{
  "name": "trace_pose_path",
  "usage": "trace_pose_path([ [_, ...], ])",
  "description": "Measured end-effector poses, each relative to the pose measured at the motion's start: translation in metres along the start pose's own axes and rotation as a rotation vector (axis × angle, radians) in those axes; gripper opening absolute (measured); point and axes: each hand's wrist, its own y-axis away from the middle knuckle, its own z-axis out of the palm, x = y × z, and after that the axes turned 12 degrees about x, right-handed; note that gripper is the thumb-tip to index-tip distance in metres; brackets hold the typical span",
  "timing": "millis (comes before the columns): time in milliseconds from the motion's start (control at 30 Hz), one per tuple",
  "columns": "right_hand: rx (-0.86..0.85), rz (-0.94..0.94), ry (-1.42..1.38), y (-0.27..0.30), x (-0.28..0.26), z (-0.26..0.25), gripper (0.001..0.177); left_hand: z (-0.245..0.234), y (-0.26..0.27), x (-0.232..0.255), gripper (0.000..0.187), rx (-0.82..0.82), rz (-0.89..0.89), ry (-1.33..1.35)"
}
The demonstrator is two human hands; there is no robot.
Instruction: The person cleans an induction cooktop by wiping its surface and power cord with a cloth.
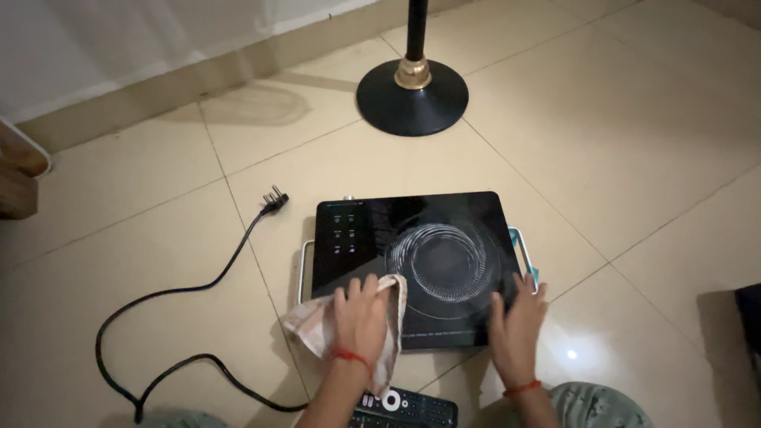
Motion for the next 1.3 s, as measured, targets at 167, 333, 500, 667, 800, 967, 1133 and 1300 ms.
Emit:
trace_pose_path([
  [167,-0.087,-0.029,0.063,0.005,-0.006,0.013,0.059,0.026,0.029,0.032,0.041,0.223,0.089,0.171],
  [333,-0.095,0.008,0.022,0.004,-0.001,0.018,0.060,0.043,0.019,0.021,0.036,0.191,0.165,-0.037],
  [500,-0.100,0.017,0.018,0.007,-0.001,0.019,0.061,0.025,0.009,0.024,0.029,-0.057,0.086,0.058],
  [667,-0.117,0.008,0.085,0.006,-0.001,0.022,0.062,0.037,0.037,0.038,0.032,0.127,0.162,0.144],
  [800,-0.132,0.029,0.069,0.007,-0.001,0.019,0.063,0.032,0.015,0.028,0.048,-0.042,0.095,0.061],
  [967,-0.128,0.030,0.084,0.007,-0.004,0.021,0.064,0.032,0.030,0.047,0.028,-0.009,0.154,0.077],
  [1133,-0.131,0.020,0.056,0.010,-0.001,0.019,0.062,0.022,0.013,0.022,0.024,0.084,0.060,-0.097],
  [1300,-0.128,-0.016,0.138,0.007,0.003,0.023,0.067,0.036,0.031,0.045,0.030,0.035,0.171,0.027],
])
